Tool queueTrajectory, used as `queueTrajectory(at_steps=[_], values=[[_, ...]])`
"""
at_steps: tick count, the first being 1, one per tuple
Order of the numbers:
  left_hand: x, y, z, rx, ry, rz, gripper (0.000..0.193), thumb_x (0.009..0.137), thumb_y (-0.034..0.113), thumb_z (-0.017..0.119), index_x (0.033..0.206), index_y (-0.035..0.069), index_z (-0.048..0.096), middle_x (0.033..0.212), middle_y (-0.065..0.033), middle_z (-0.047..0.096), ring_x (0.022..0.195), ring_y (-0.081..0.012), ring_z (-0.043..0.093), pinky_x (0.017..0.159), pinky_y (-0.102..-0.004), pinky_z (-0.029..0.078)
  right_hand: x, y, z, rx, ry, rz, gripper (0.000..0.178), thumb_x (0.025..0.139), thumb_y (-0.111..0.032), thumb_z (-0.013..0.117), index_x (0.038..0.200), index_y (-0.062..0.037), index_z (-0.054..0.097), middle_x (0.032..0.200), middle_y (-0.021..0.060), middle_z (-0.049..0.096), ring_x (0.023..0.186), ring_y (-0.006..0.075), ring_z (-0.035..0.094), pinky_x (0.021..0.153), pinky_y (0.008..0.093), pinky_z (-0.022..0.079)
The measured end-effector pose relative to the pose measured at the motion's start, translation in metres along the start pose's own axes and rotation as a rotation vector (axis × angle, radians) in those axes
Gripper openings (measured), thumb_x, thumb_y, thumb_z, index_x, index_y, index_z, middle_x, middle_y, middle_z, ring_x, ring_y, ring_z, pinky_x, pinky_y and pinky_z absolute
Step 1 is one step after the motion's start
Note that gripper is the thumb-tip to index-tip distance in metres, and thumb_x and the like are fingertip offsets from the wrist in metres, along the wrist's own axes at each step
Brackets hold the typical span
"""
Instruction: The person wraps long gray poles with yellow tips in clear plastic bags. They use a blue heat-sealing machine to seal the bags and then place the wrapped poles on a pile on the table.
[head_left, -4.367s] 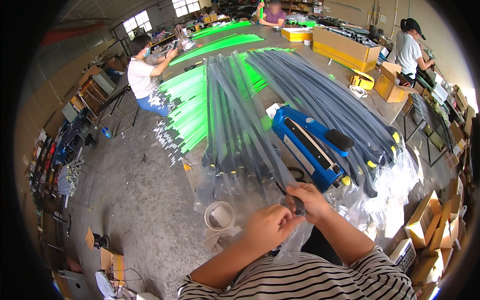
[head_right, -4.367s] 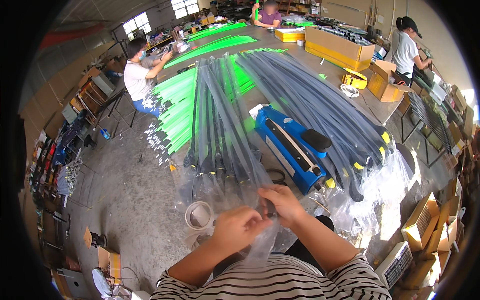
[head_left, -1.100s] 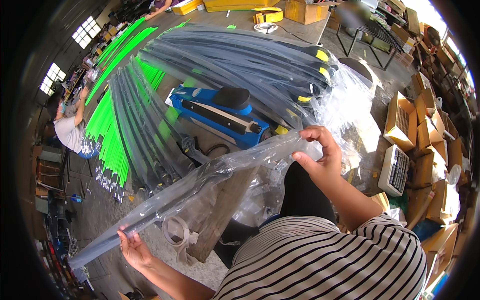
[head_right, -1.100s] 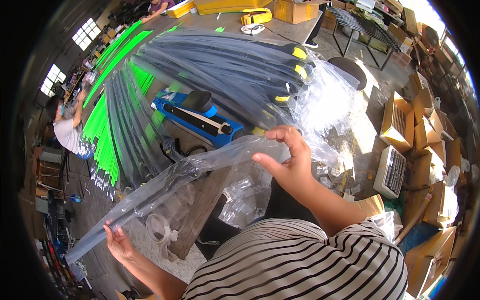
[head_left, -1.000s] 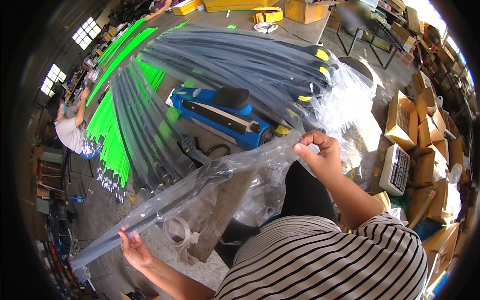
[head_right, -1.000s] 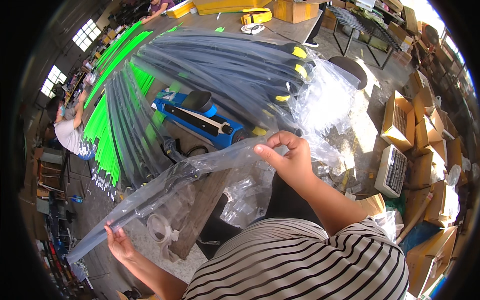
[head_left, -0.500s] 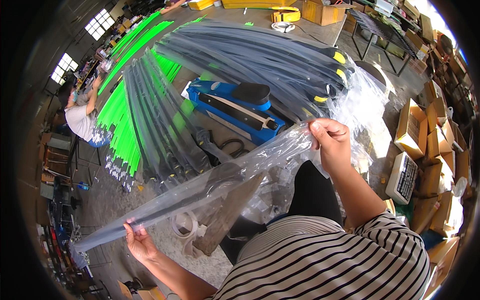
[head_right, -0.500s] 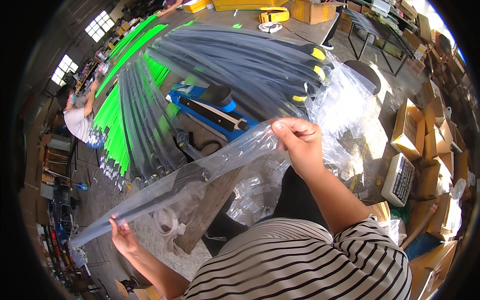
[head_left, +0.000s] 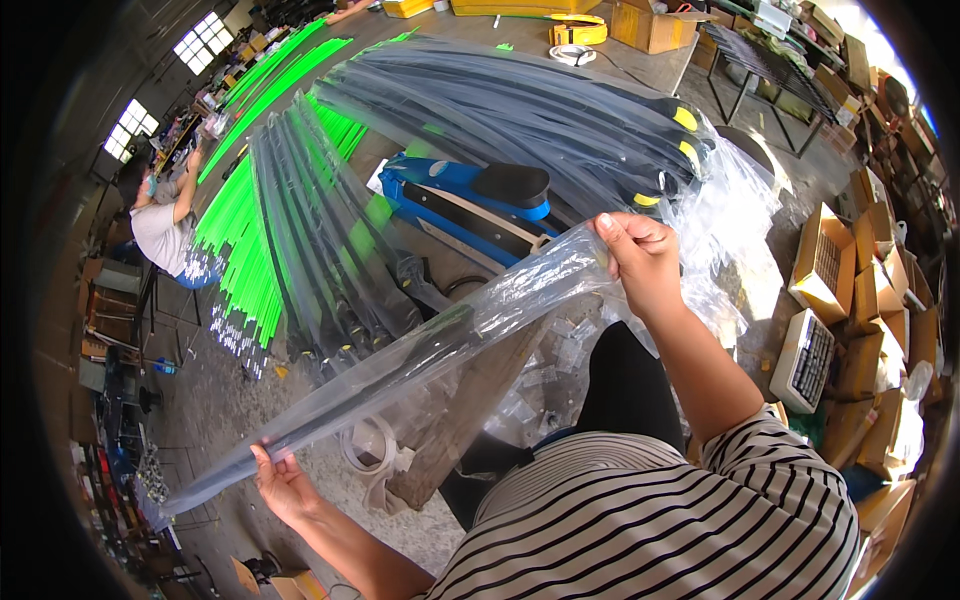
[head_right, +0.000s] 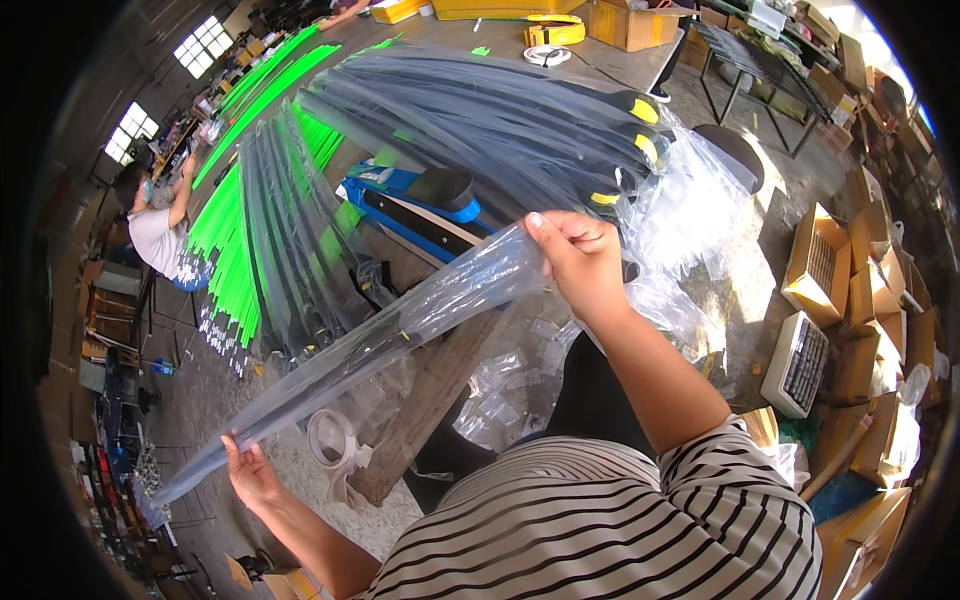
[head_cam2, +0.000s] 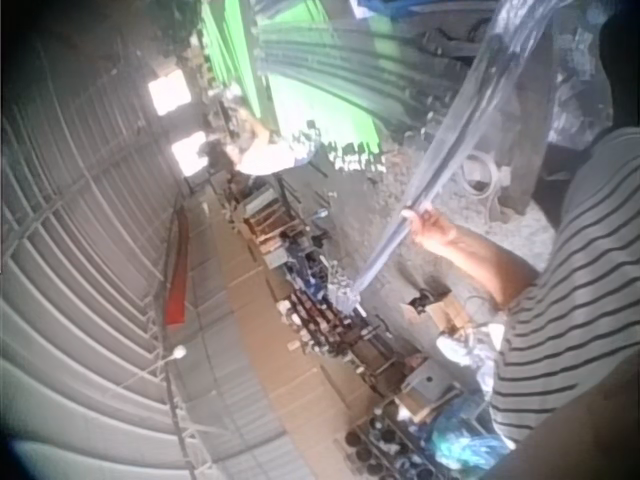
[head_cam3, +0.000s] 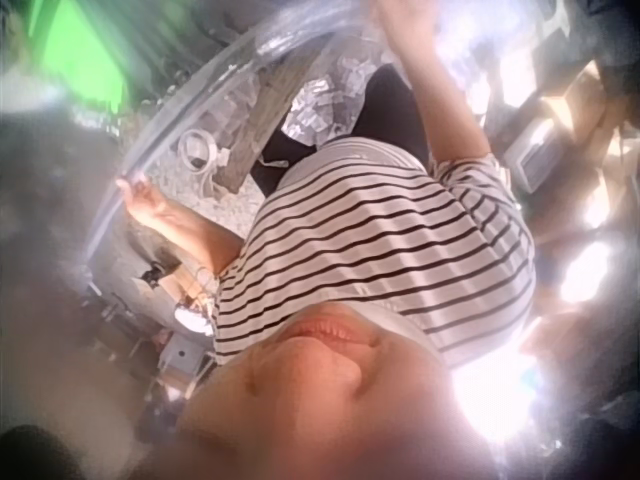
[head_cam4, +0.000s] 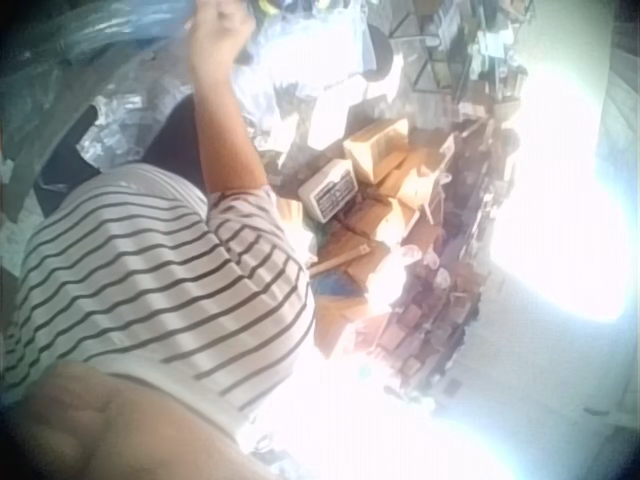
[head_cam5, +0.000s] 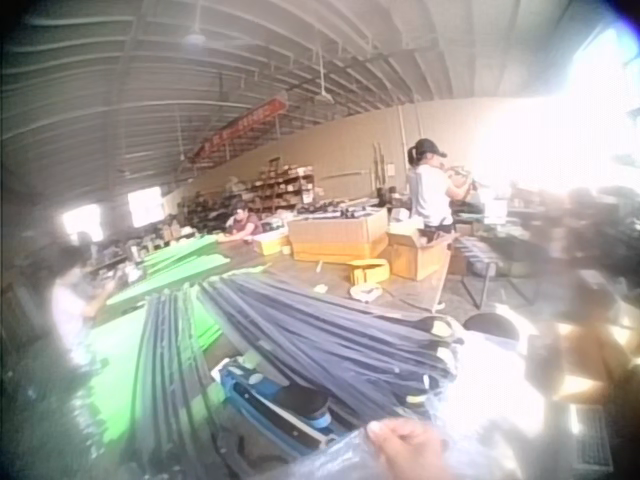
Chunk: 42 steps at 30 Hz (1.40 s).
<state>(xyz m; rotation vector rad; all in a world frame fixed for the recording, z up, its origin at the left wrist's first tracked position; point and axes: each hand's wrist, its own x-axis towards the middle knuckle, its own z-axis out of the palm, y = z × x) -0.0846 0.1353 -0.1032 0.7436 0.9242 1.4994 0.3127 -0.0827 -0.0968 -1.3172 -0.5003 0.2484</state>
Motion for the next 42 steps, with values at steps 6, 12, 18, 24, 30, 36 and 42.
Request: queueTrajectory(at_steps=[6, 12, 18, 24, 30, 36, 42], values=[[-0.01, -0.018, 0.004, 0.037, -0.045, -0.046, 0.022, 0.082, 0.015, 0.061, 0.095, -0.002, 0.056, 0.092, -0.0106, 0.061, 0.079, -0.0146, 0.061, 0.064, -0.0224, 0.053, 0.035, 0.028, -0.001, 0.09, -0.1, 0.076, 0.019, 0.085, -0.018, 0.058, 0.085, -0.0003, 0.064, 0.057, -0.0033, 0.049, 0.05, 0.003, 0.036, 0.047, 0.0183, 0.029], [-0.02, -0.033, 0.009, 0.016, -0.033, -0.096, 0.021, 0.083, 0.014, 0.059, 0.095, -0.002, 0.056, 0.092, -0.0106, 0.061, 0.079, -0.0158, 0.061, 0.066, -0.0234, 0.054, 0.069, 0.037, 0.008, 0.118, -0.185, 0.083, 0.018, 0.088, -0.016, 0.052, 0.084, -0.0014, 0.061, 0.063, -0.0025, 0.052, 0.057, 0.0041, 0.041, 0.055, 0.0176, 0.033], [-0.027, -0.037, 0.017, 0.033, 0.025, -0.064, 0.02, 0.083, 0.013, 0.059, 0.094, -0.002, 0.056, 0.091, -0.0111, 0.061, 0.078, -0.0158, 0.061, 0.064, -0.0234, 0.054, 0.081, 0.03, 0.022, 0.097, -0.208, -0.002, 0.02, 0.09, -0.016, 0.048, 0.082, -0.0017, 0.059, 0.055, -0.0007, 0.051, 0.05, 0.0055, 0.044, 0.05, 0.0185, 0.035], [-0.029, -0.044, 0.011, 0.057, 0.05, -0.117, 0.021, 0.084, 0.015, 0.058, 0.097, -0.001, 0.055, 0.093, -0.0084, 0.06, 0.083, -0.0149, 0.059, 0.069, -0.0229, 0.051, 0.086, 0.04, 0.029, -0.034, -0.12, -0.03, 0.021, 0.09, -0.017, 0.048, 0.082, -0.0009, 0.059, 0.05, -0.0008, 0.048, 0.043, 0.0052, 0.04, 0.043, 0.0194, 0.032], [-0.038, -0.052, 0.023, 0.004, 0.111, -0.083, 0.019, 0.08, 0.011, 0.062, 0.09, -0.003, 0.056, 0.085, -0.0122, 0.061, 0.074, -0.0168, 0.061, 0.064, -0.0241, 0.055, 0.103, 0.053, 0.03, -0.179, -0.105, -0.064, 0.021, 0.088, -0.016, 0.05, 0.079, -0.0005, 0.061, 0.053, -0.0006, 0.051, 0.043, 0.0049, 0.041, 0.043, 0.0201, 0.033], [-0.045, -0.054, 0.034, 0.045, 0.16, -0.07, 0.018, 0.079, 0.011, 0.063, 0.086, -0.003, 0.057, 0.082, -0.0118, 0.061, 0.07, -0.0162, 0.061, 0.063, -0.0238, 0.055, 0.122, 0.063, 0.034, -0.321, -0.066, -0.034, 0.019, 0.084, -0.018, 0.054, 0.079, -0.0022, 0.063, 0.049, 0.0053, 0.053, 0.042, 0.0102, 0.048, 0.047, 0.0253, 0.04], [-0.052, -0.054, 0.04, 0.093, 0.155, -0.042, 0.018, 0.079, 0.013, 0.065, 0.084, -0.002, 0.057, 0.079, -0.0101, 0.061, 0.065, -0.014, 0.06, 0.06, -0.0226, 0.054, 0.137, 0.072, 0.035, -0.402, -0.074, -0.034, 0.019, 0.084, -0.019, 0.054, 0.08, -0.0033, 0.064, 0.049, 0.006, 0.054, 0.042, 0.0119, 0.049, 0.049, 0.0264, 0.041]])
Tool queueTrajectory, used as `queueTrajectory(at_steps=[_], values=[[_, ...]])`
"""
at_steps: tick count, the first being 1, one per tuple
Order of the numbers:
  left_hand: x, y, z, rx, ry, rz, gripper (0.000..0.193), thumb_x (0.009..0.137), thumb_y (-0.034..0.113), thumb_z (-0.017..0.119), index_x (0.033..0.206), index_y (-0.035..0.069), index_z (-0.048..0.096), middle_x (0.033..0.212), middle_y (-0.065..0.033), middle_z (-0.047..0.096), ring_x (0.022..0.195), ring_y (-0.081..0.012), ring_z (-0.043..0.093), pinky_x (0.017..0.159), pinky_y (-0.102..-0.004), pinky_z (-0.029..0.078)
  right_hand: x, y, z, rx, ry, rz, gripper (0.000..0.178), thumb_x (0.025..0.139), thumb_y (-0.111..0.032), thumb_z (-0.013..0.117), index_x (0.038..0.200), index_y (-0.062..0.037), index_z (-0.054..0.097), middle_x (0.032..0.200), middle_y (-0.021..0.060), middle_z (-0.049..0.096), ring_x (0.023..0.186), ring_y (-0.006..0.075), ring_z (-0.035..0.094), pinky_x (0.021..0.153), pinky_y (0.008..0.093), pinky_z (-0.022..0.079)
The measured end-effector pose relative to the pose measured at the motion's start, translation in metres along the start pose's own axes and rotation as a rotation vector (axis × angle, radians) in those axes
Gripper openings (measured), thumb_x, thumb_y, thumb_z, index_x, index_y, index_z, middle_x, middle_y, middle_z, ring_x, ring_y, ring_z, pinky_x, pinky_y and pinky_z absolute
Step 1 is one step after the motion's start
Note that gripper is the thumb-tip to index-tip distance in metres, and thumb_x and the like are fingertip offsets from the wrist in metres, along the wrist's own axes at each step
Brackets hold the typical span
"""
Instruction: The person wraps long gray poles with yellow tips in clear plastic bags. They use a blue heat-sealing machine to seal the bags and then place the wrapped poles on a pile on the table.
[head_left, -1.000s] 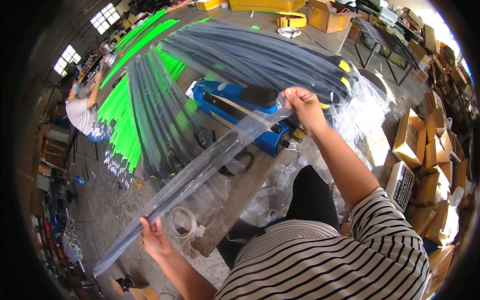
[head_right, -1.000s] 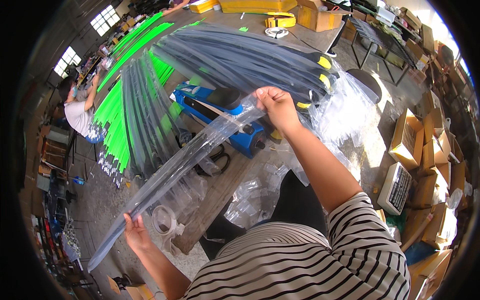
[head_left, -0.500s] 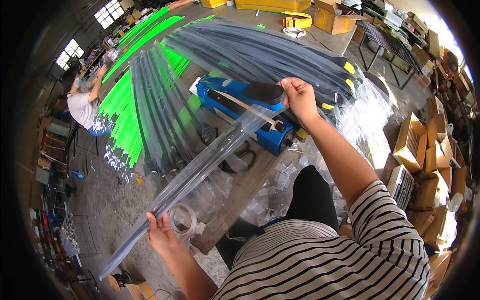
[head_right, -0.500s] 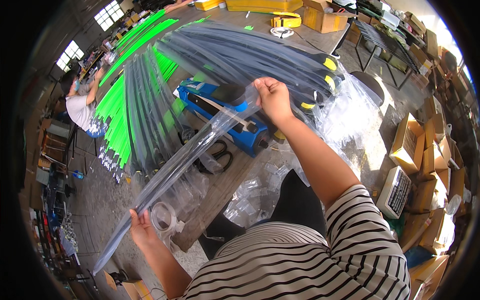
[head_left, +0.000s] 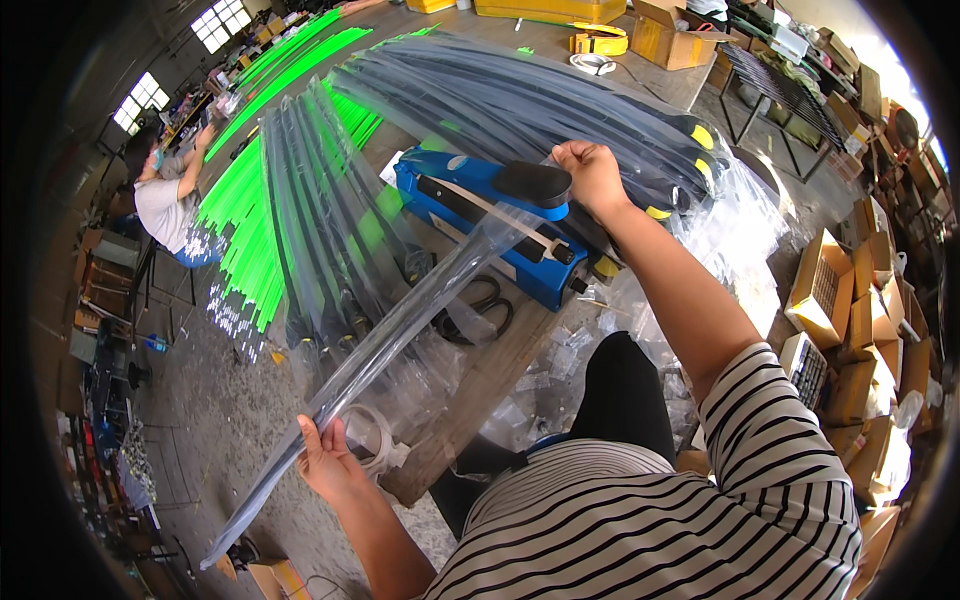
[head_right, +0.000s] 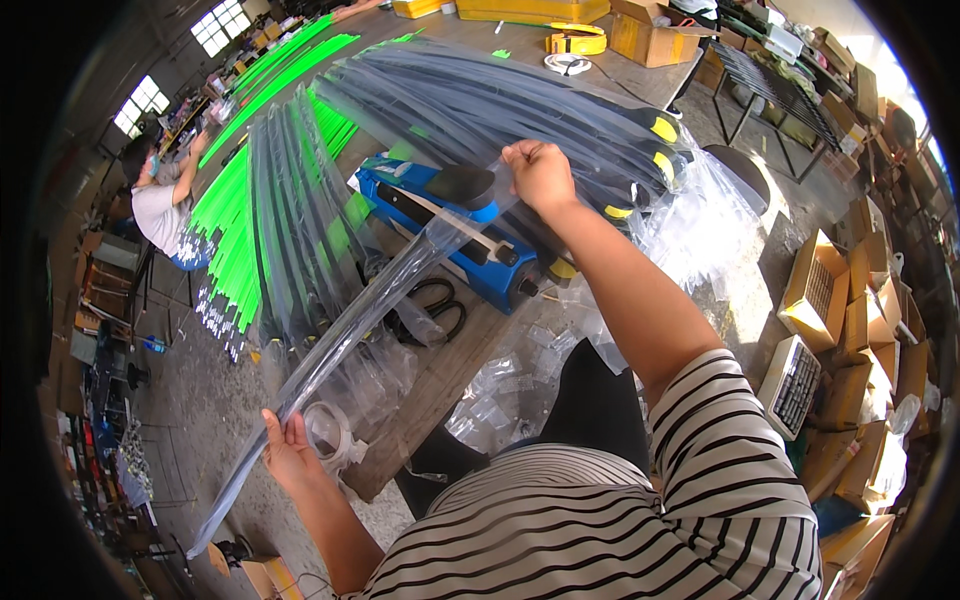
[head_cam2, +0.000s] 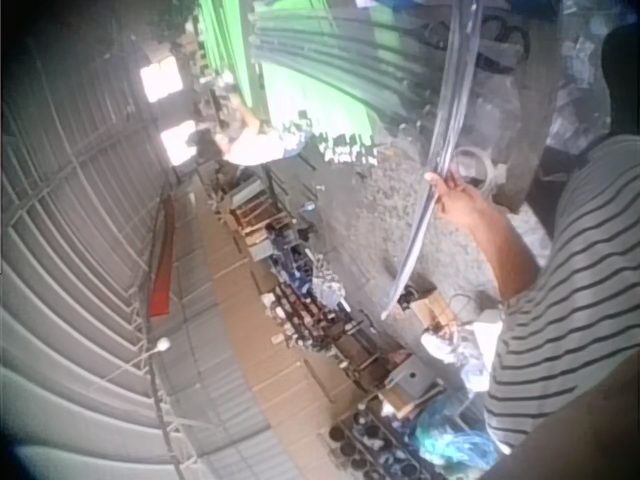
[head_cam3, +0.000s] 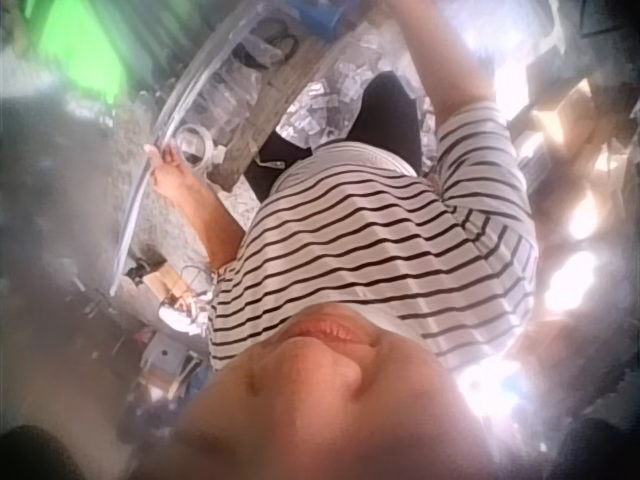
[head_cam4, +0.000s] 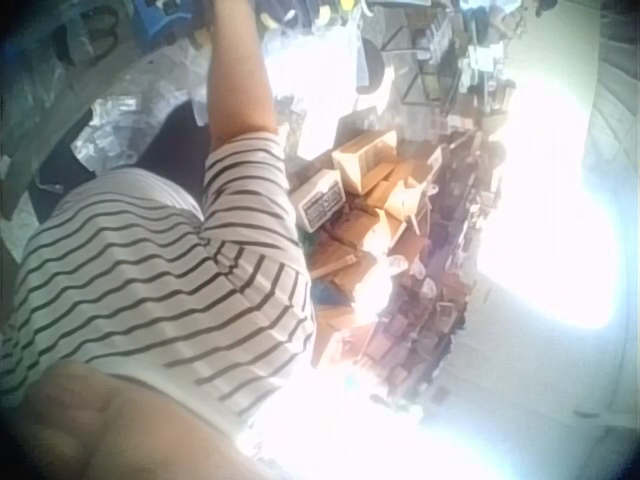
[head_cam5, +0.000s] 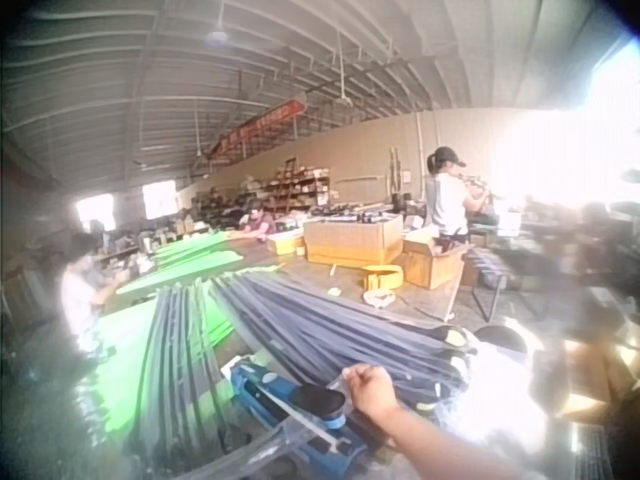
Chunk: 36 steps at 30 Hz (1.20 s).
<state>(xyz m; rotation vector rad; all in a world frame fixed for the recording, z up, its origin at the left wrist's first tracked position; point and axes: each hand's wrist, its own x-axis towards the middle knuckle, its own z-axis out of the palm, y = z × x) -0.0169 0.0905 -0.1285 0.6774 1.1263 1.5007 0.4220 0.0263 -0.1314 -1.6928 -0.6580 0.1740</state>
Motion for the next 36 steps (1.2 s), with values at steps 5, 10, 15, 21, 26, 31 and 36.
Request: queueTrajectory(at_steps=[5, 10, 15, 21, 26, 31, 36], values=[[-0.001, 0.001, 0.0, 0.022, -0.032, 0.006, 0.024, 0.078, 0.017, 0.066, 0.084, -0.004, 0.055, 0.081, -0.0105, 0.06, 0.07, -0.0146, 0.06, 0.064, -0.0217, 0.053, 0.006, 0.002, 0.002, 0.025, -0.014, -0.064, 0.019, 0.085, -0.02, 0.053, 0.079, -0.0047, 0.063, 0.052, 0.0053, 0.055, 0.046, 0.0116, 0.051, 0.051, 0.0274, 0.042], [-0.001, -0.002, -0.001, 0.01, -0.054, -0.003, 0.024, 0.079, 0.016, 0.065, 0.084, -0.005, 0.055, 0.082, -0.0115, 0.06, 0.071, -0.0153, 0.06, 0.064, -0.0222, 0.053, -0.002, 0.004, 0.0, -0.114, -0.015, -0.145, 0.018, 0.084, -0.02, 0.053, 0.081, -0.0047, 0.062, 0.054, 0.0077, 0.055, 0.05, 0.0176, 0.053, 0.054, 0.0299, 0.043], [-0.003, -0.004, -0.002, 0.008, -0.045, -0.011, 0.021, 0.08, 0.015, 0.064, 0.085, -0.004, 0.055, 0.081, -0.0112, 0.061, 0.069, -0.015, 0.06, 0.064, -0.0227, 0.053, -0.007, 0.011, -0.003, -0.192, 0.036, -0.254, 0.018, 0.084, -0.02, 0.054, 0.081, -0.0034, 0.061, 0.055, 0.0113, 0.054, 0.053, 0.0259, 0.054, 0.056, 0.0327, 0.043], [-0.004, -0.005, -0.002, -0.003, -0.045, -0.002, 0.016, 0.08, 0.014, 0.063, 0.085, 0.0, 0.057, 0.08, -0.0095, 0.062, 0.067, -0.0135, 0.061, 0.063, -0.0232, 0.052, -0.007, 0.0, -0.004, -0.158, 0.05, -0.115, 0.018, 0.082, -0.02, 0.056, 0.083, -0.003, 0.062, 0.058, 0.0114, 0.057, 0.058, 0.0274, 0.057, 0.06, 0.0329, 0.045], [-0.006, -0.006, -0.003, -0.015, -0.051, 0.012, 0.014, 0.08, 0.014, 0.063, 0.083, 0.002, 0.057, 0.08, -0.0092, 0.062, 0.067, -0.013, 0.061, 0.063, -0.0232, 0.052, -0.018, -0.027, -0.019, -0.318, 0.257, -0.298, 0.018, 0.079, -0.012, 0.057, 0.094, -0.0037, 0.062, 0.089, 0.0162, 0.06, 0.079, 0.0309, 0.058, 0.072, 0.0354, 0.046], [-0.008, -0.008, -0.003, -0.03, -0.061, 0.009, 0.013, 0.08, 0.014, 0.063, 0.083, 0.003, 0.058, 0.079, -0.0081, 0.063, 0.067, -0.0123, 0.061, 0.063, -0.023, 0.052, -0.07, -0.093, -0.039, -0.423, 0.312, -0.874, 0.028, 0.066, 0.004, 0.053, 0.091, -0.0055, 0.061, 0.088, 0.0097, 0.06, 0.084, 0.026, 0.056, 0.077, 0.0351, 0.042], [-0.01, -0.009, -0.005, -0.029, -0.048, 0.01, 0.012, 0.08, 0.015, 0.063, 0.081, 0.004, 0.059, 0.079, -0.0077, 0.063, 0.067, -0.012, 0.061, 0.061, -0.0218, 0.052, -0.1, -0.104, -0.042, -0.573, 0.176, -1.026, 0.029, 0.059, 0.005, 0.054, 0.084, -0.0084, 0.063, 0.089, 0.0024, 0.06, 0.085, 0.0192, 0.056, 0.081, 0.0342, 0.037]])
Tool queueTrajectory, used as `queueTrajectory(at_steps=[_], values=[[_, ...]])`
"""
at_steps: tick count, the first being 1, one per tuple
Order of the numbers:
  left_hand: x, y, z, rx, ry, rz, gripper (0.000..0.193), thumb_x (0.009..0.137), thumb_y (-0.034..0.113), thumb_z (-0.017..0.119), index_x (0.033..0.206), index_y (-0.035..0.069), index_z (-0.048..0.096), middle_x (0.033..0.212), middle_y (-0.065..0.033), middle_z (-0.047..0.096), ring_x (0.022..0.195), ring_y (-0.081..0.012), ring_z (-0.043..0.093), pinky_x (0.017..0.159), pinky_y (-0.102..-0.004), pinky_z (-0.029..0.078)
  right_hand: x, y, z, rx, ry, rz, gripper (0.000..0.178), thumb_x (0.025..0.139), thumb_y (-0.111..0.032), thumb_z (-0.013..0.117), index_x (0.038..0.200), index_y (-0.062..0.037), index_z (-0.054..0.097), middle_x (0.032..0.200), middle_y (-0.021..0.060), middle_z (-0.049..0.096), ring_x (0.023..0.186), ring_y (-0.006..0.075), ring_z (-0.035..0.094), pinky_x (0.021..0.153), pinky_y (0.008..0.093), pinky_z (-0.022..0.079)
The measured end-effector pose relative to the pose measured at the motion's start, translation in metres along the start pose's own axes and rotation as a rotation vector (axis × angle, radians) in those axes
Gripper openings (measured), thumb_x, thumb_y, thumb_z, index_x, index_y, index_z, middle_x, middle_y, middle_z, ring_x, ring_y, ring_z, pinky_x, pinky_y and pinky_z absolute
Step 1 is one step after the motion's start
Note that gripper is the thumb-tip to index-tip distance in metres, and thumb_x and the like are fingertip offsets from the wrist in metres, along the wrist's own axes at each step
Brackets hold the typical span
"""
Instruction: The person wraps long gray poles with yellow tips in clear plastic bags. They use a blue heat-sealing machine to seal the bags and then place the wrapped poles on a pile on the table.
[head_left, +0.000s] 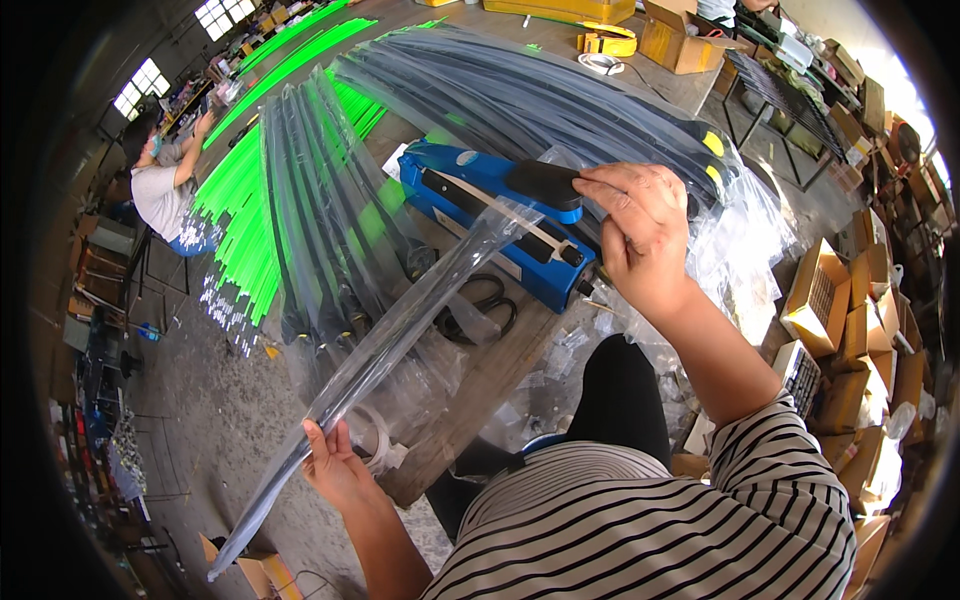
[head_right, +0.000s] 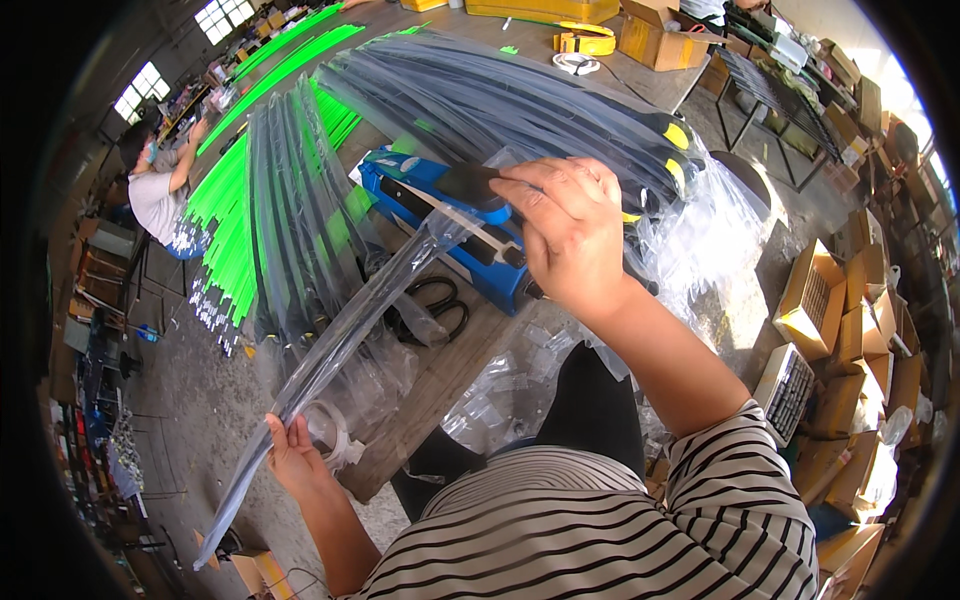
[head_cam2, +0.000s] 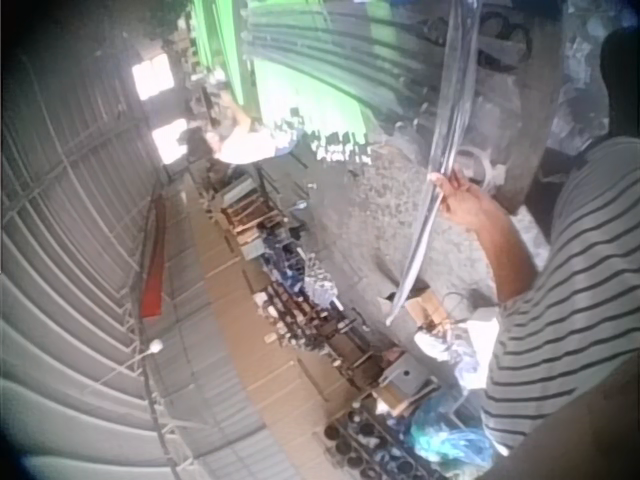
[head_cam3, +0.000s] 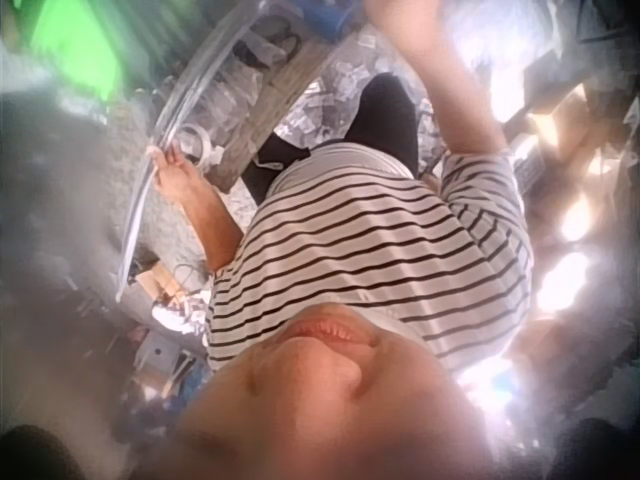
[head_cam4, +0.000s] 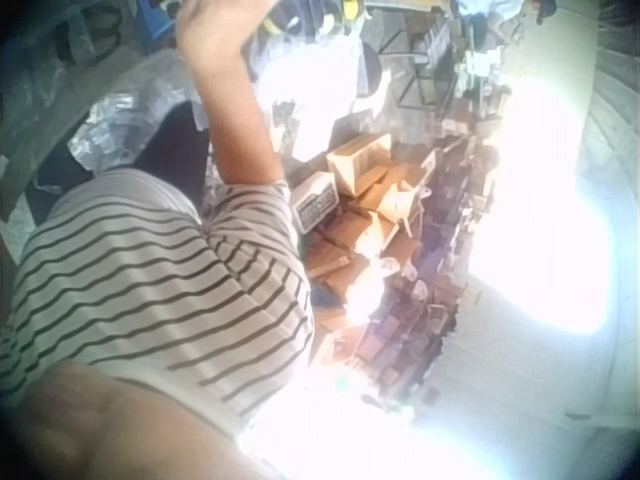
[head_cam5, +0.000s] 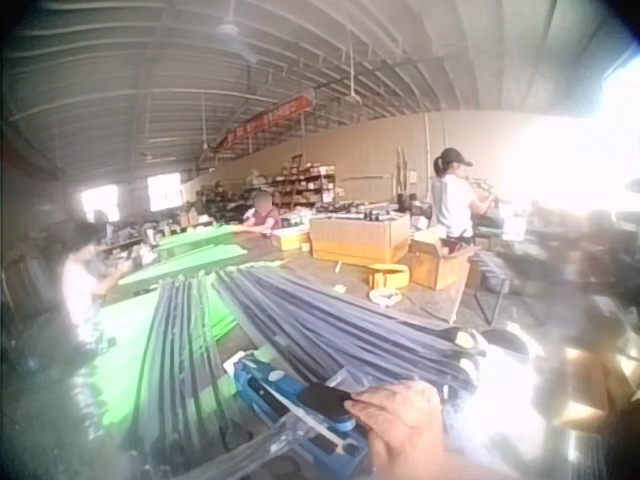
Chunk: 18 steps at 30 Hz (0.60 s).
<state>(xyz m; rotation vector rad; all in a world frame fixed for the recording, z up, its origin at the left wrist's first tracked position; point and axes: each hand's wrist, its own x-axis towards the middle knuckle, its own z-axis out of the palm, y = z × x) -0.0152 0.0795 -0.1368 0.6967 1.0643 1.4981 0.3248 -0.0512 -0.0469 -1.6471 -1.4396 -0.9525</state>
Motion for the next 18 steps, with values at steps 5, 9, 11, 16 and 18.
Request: queueTrajectory(at_steps=[5, 9, 11, 16, 18], values=[[-0.002, -0.002, -0.001, -0.003, 0.012, 0.001, 0.012, 0.08, 0.015, 0.063, 0.081, 0.004, 0.059, 0.08, -0.0082, 0.063, 0.068, -0.0117, 0.061, 0.061, -0.0216, 0.053, -0.007, -0.002, -0.004, -0.042, -0.053, 0.02, 0.027, 0.059, 0.004, 0.056, 0.082, -0.0092, 0.063, 0.087, 0.0004, 0.061, 0.087, 0.0173, 0.057, 0.083, 0.0372, 0.036], [-0.004, -0.001, 0.0, 0.001, 0.012, 0.006, 0.012, 0.081, 0.015, 0.063, 0.082, 0.003, 0.06, 0.08, -0.0087, 0.063, 0.069, -0.0118, 0.061, 0.062, -0.0219, 0.053, -0.011, -0.003, -0.004, -0.053, -0.062, 0.027, 0.026, 0.06, 0.004, 0.057, 0.081, -0.0099, 0.064, 0.086, -0.0001, 0.06, 0.087, 0.0168, 0.057, 0.084, 0.0377, 0.035], [-0.005, -0.001, 0.0, 0.001, 0.002, 0.002, 0.012, 0.081, 0.015, 0.062, 0.082, 0.003, 0.06, 0.081, -0.0089, 0.063, 0.069, -0.012, 0.062, 0.062, -0.022, 0.053, -0.012, -0.002, -0.004, -0.05, -0.066, 0.032, 0.026, 0.06, 0.004, 0.057, 0.081, -0.0102, 0.064, 0.086, -0.0003, 0.06, 0.086, 0.0166, 0.057, 0.084, 0.0377, 0.035], [-0.006, -0.003, -0.001, 0.0, -0.008, 0.015, 0.013, 0.081, 0.015, 0.062, 0.083, 0.003, 0.06, 0.081, -0.0092, 0.063, 0.069, -0.0126, 0.062, 0.062, -0.022, 0.053, -0.018, -0.002, -0.002, -0.05, -0.068, 0.04, 0.024, 0.059, 0.003, 0.057, 0.078, -0.0102, 0.064, 0.084, -0.0005, 0.06, 0.085, 0.0166, 0.057, 0.084, 0.038, 0.035], [-0.006, -0.004, -0.001, -0.001, -0.013, 0.017, 0.013, 0.081, 0.015, 0.062, 0.083, 0.002, 0.06, 0.081, -0.0092, 0.063, 0.069, -0.013, 0.062, 0.062, -0.0222, 0.053, -0.022, 0.0, 0.0, -0.047, -0.072, 0.031, 0.023, 0.059, 0.004, 0.057, 0.077, -0.01, 0.063, 0.082, -0.0005, 0.06, 0.083, 0.0164, 0.057, 0.084, 0.0383, 0.035]])
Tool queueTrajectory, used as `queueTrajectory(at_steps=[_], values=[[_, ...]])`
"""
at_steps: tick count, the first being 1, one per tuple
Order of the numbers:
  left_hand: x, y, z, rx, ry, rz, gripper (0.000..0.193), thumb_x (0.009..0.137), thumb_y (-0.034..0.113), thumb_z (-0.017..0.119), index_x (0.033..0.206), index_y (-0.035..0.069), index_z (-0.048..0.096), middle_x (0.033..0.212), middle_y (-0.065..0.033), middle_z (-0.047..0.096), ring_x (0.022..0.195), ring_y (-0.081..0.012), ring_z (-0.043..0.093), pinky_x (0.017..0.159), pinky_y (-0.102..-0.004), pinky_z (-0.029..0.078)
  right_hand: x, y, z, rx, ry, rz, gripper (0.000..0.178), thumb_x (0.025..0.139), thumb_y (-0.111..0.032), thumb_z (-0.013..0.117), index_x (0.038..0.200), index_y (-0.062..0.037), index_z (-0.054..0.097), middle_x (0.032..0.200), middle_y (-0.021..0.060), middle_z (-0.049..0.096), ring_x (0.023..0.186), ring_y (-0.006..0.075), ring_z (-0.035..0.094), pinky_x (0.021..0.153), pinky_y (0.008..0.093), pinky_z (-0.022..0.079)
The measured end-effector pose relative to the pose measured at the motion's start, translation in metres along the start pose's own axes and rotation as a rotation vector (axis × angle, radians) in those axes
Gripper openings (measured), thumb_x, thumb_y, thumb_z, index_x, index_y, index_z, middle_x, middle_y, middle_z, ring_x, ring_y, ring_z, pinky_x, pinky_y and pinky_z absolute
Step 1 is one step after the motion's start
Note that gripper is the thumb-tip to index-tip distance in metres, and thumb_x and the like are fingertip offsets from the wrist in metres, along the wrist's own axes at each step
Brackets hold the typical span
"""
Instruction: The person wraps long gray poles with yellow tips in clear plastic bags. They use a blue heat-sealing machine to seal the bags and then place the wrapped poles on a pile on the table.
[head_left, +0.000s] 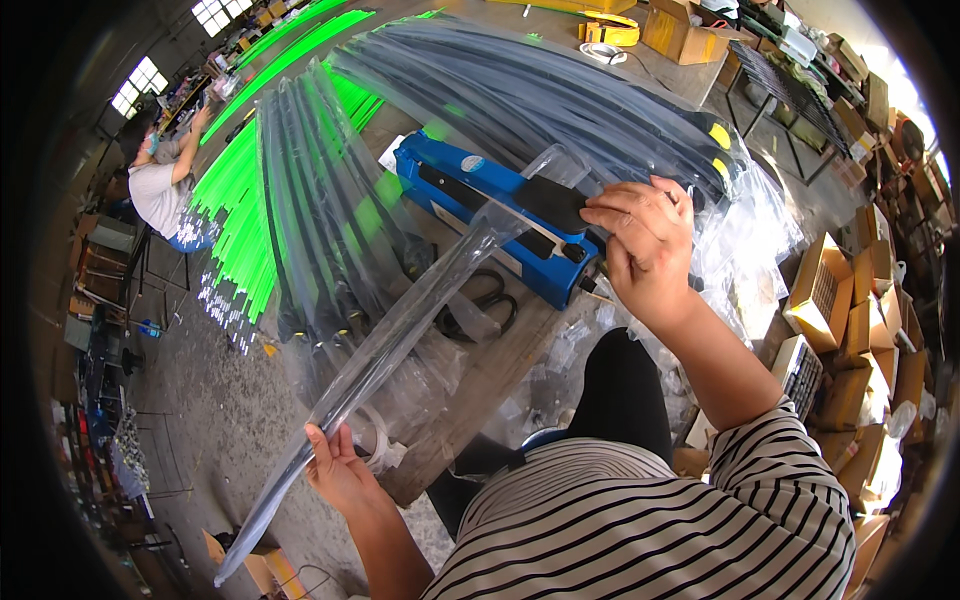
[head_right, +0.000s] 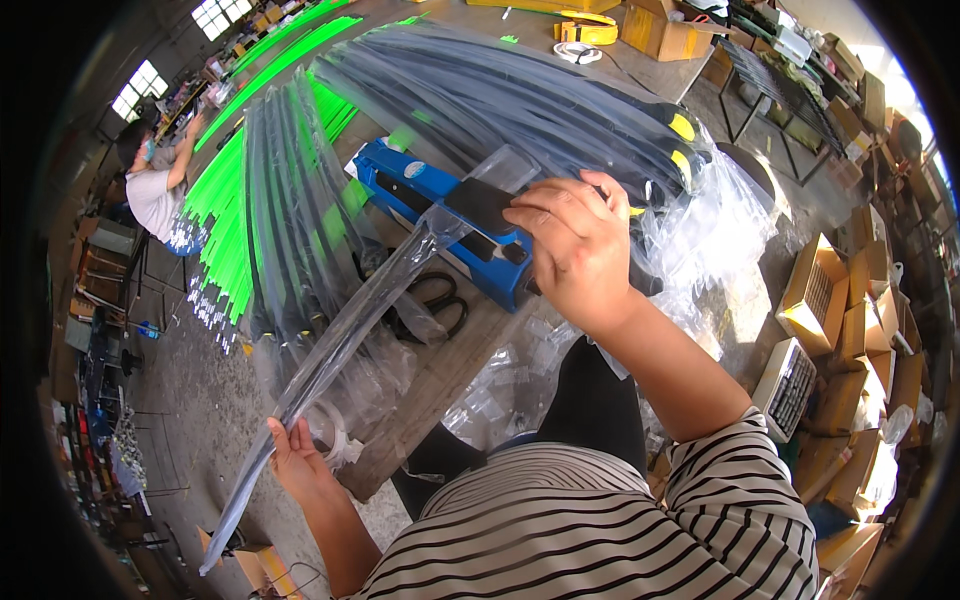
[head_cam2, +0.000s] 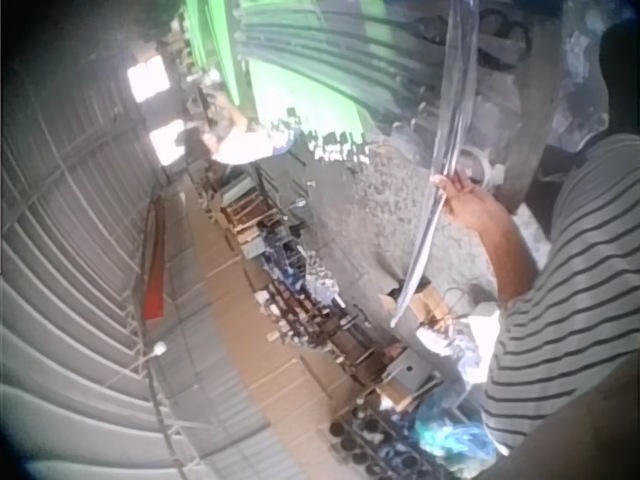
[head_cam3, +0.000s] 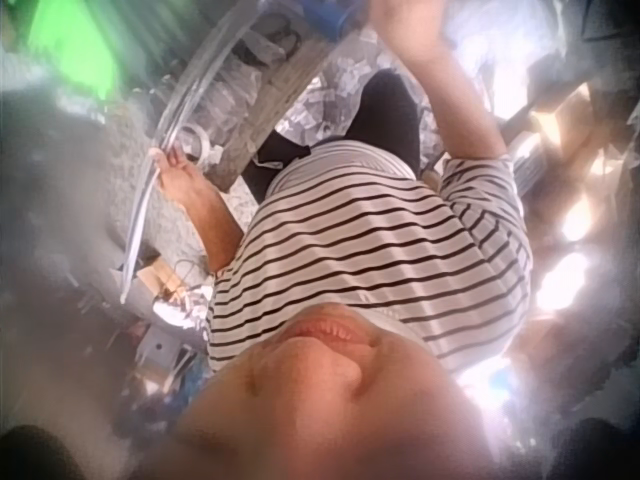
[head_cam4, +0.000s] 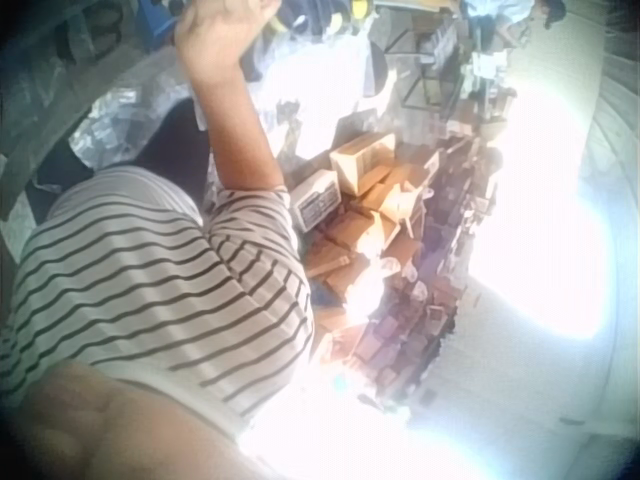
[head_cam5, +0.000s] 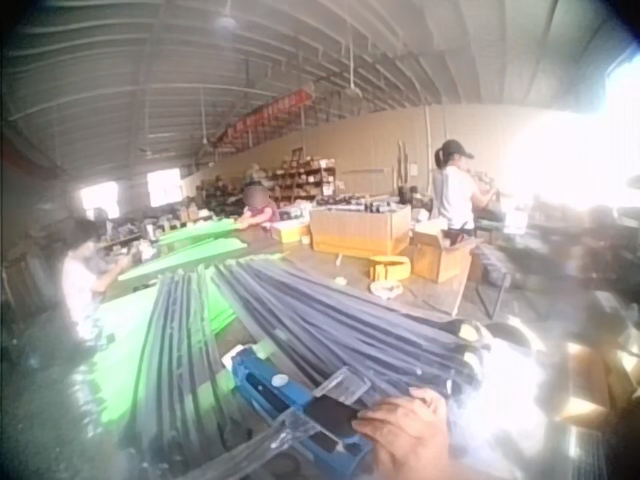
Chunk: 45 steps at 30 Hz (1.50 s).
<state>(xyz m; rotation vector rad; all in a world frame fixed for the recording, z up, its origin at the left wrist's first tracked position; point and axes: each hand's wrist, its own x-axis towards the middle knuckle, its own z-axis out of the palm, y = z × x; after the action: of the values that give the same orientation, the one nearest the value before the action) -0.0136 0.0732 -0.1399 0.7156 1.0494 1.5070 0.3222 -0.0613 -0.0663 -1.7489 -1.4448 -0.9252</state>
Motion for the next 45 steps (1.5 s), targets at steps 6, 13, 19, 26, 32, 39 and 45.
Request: queueTrajectory(at_steps=[6, 13, 19, 26, 32, 39, 45], values=[[-0.001, 0.002, 0.002, 0.042, 0.032, -0.002, 0.015, 0.081, 0.016, 0.063, 0.082, 0.001, 0.059, 0.081, -0.0093, 0.063, 0.072, -0.014, 0.061, 0.065, -0.0231, 0.052, -0.024, 0.005, 0.019, 0.055, 0.035, 0.021, 0.021, 0.056, 0.005, 0.058, 0.072, -0.0085, 0.062, 0.076, -0.0003, 0.059, 0.073, 0.0152, 0.055, 0.083, 0.0384, 0.036], [-0.003, 0.005, 0.004, 0.036, 0.014, 0.011, 0.016, 0.081, 0.017, 0.063, 0.081, 0.002, 0.058, 0.08, -0.0089, 0.062, 0.072, -0.014, 0.061, 0.066, -0.0232, 0.052, -0.024, 0.003, 0.023, 0.065, 0.088, 0.041, 0.02, 0.056, 0.006, 0.057, 0.07, -0.0081, 0.06, 0.074, -0.0005, 0.058, 0.067, 0.0147, 0.055, 0.075, 0.0342, 0.036], [-0.008, 0.008, 0.006, 0.04, 0.021, 0.018, 0.015, 0.081, 0.015, 0.063, 0.08, 0.002, 0.058, 0.079, -0.0083, 0.062, 0.071, -0.0138, 0.061, 0.066, -0.0234, 0.052, -0.027, 0.003, 0.026, 0.136, 0.108, 0.064, 0.024, 0.056, 0.013, 0.051, 0.069, -0.0056, 0.059, 0.076, 0.0022, 0.06, 0.067, 0.0154, 0.055, 0.07, 0.0324, 0.034], [-0.005, 0.003, 0.002, 0.014, 0.008, 0.009, 0.013, 0.081, 0.014, 0.062, 0.082, 0.002, 0.057, 0.082, -0.0091, 0.061, 0.072, -0.0141, 0.061, 0.067, -0.024, 0.052, -0.031, 0.002, 0.026, 0.146, 0.138, 0.104, 0.026, 0.055, 0.009, 0.054, 0.073, -0.008, 0.062, 0.077, -0.0008, 0.059, 0.07, 0.0139, 0.056, 0.07, 0.0323, 0.033], [-0.004, 0.007, 0.002, -0.011, 0.007, 0.007, 0.016, 0.081, 0.016, 0.062, 0.084, 0.002, 0.056, 0.082, -0.0093, 0.062, 0.072, -0.0148, 0.06, 0.066, -0.0243, 0.051, -0.025, -0.006, 0.014, 0.275, 0.183, 0.256, 0.035, 0.061, 0.012, 0.048, 0.087, -0.0054, 0.064, 0.092, 0.0051, 0.062, 0.073, 0.0148, 0.058, 0.074, 0.0303, 0.034], [0.002, 0.032, -0.017, -0.015, 0.011, 0.051, 0.014, 0.082, 0.015, 0.061, 0.082, 0.002, 0.057, 0.08, -0.0087, 0.062, 0.069, -0.0134, 0.06, 0.061, -0.0213, 0.051, -0.023, -0.026, -0.019, 0.333, 0.246, 0.226, 0.039, 0.059, 0.011, 0.048, 0.095, 0.0003, 0.061, 0.093, 0.01, 0.06, 0.069, 0.0154, 0.057, 0.073, 0.0297, 0.036], [0.008, 0.047, -0.047, -0.04, -0.122, 0.113, 0.019, 0.082, 0.017, 0.061, 0.089, -0.001, 0.057, 0.086, -0.0085, 0.062, 0.073, -0.0123, 0.06, 0.062, -0.019, 0.051, -0.01, -0.046, -0.036, 0.319, 0.214, 0.008, 0.034, 0.054, 0.007, 0.052, 0.085, -0.002, 0.064, 0.086, 0.0071, 0.062, 0.073, 0.0166, 0.056, 0.073, 0.0328, 0.037]])
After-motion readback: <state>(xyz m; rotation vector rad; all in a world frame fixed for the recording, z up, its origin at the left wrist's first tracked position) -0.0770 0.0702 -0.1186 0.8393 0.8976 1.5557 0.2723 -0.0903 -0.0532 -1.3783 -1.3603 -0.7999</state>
